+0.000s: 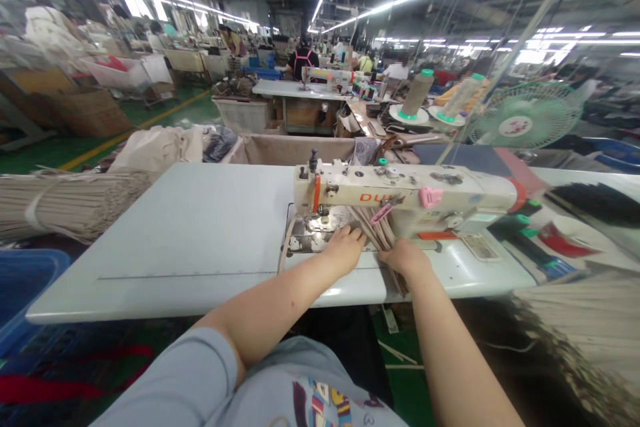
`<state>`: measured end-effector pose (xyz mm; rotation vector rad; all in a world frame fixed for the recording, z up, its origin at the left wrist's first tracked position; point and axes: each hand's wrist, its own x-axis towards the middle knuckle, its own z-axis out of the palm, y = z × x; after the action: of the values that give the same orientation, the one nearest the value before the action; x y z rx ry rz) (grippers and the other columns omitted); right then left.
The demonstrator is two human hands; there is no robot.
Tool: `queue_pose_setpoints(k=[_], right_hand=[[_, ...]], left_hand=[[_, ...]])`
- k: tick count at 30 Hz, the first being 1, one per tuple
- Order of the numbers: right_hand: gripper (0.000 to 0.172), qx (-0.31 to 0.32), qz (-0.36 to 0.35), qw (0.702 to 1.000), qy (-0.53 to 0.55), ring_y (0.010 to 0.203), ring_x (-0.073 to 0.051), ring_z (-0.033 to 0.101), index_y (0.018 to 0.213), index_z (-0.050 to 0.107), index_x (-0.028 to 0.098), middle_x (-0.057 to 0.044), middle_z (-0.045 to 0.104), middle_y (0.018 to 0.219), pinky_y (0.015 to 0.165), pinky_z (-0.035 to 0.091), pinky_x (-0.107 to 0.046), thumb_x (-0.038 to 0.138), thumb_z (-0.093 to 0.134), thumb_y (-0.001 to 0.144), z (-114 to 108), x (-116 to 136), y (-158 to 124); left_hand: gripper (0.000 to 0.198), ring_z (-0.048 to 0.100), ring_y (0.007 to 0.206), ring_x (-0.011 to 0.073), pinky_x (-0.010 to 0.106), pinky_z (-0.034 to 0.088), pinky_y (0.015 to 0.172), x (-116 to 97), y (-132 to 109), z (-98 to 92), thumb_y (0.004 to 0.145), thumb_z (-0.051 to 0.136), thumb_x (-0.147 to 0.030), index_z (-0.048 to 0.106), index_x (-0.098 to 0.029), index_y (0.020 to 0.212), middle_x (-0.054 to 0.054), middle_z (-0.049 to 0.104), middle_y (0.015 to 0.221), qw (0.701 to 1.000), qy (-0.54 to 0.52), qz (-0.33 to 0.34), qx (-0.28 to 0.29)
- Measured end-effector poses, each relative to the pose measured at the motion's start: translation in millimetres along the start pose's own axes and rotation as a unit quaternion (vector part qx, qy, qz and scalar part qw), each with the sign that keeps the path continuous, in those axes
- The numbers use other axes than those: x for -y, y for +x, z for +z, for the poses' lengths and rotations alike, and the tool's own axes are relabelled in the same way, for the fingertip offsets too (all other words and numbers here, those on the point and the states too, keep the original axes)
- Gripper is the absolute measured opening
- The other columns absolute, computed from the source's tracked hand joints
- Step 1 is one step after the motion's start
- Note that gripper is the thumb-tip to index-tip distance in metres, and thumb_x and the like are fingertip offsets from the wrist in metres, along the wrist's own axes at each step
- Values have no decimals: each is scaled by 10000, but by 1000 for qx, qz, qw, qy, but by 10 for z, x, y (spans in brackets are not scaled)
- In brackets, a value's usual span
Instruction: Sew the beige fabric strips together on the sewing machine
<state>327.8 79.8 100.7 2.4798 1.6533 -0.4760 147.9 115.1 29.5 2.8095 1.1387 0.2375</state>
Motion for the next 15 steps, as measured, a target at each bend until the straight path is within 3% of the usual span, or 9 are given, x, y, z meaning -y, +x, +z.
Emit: queue_pose_setpoints(k=[8, 15], right_hand=[[433, -74, -12, 996, -49, 1250, -327, 778, 1447, 727, 199, -138, 752, 1488, 1047, 684, -556, 414, 816, 1083, 146, 248, -255], [404, -58, -18, 998, -21, 1211, -310, 788, 1442, 729, 224, -117, 761, 1471, 1013, 699, -540, 413, 803, 1093, 89, 132, -81]], left_hand=[[476, 660, 1347, 345, 492, 548, 1200, 64, -52, 8, 1094, 415, -103, 715, -75, 1463, 235, 697, 1568, 1000, -14, 13, -2], [483, 658, 1404, 350, 495, 573, 1183, 86, -115, 44, 1099, 422, -107, 713, -83, 1485, 233, 681, 1610, 1000, -19, 2, 2]])
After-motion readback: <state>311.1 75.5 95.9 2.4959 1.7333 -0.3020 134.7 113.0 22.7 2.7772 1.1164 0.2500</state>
